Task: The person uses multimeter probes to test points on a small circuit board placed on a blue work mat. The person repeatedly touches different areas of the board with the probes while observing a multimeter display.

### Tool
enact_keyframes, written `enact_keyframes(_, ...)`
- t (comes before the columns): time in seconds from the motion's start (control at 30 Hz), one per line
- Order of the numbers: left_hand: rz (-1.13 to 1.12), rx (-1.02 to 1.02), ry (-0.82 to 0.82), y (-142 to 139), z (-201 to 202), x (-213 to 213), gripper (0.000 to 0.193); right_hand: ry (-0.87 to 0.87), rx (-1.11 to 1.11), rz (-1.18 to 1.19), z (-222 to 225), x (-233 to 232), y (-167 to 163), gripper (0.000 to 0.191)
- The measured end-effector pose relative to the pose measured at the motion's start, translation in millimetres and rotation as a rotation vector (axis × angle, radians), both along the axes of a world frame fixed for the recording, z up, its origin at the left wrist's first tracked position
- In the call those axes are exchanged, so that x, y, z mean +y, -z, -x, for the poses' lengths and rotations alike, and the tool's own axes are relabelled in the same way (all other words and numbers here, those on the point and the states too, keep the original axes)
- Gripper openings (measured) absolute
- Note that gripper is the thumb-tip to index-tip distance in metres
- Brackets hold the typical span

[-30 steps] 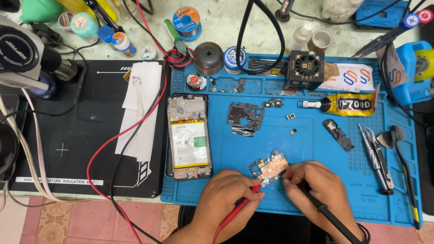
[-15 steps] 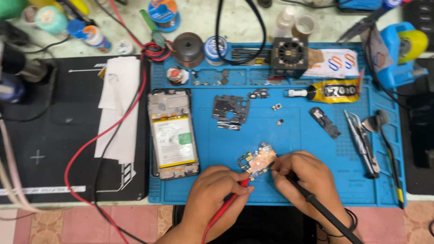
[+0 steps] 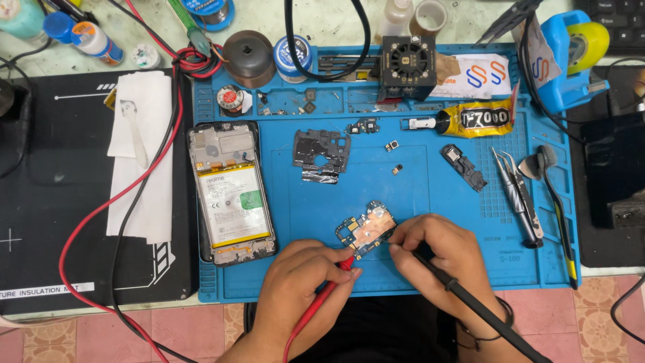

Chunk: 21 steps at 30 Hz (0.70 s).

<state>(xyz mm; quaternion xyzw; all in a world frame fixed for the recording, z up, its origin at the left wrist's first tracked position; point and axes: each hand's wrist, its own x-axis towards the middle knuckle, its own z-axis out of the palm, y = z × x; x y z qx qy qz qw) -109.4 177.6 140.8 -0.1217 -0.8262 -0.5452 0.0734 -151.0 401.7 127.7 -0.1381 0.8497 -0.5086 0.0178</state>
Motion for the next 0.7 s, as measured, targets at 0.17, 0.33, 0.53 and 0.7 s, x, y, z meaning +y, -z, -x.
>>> enact_keyframes(0.17, -0.003, -0.006, -0.001, -2, 0, 0, 0.019, 0.019, 0.024, 0.032, -5, -10, -2, 0.019)
enact_keyframes(0.33, -0.030, 0.004, 0.002, -3, -1, 0, 0.019, 0.034, 0.047, -0.037, -6, -12, -2, 0.020)
enact_keyframes(0.53, -0.039, 0.003, 0.008, -2, -1, -1, 0.019, 0.042, 0.058, -0.053, -7, -12, -1, 0.019)
enact_keyframes(0.7, -0.036, 0.015, 0.008, -2, -1, -1, 0.019, 0.035, 0.075, -0.072, -7, -12, 0, 0.020)
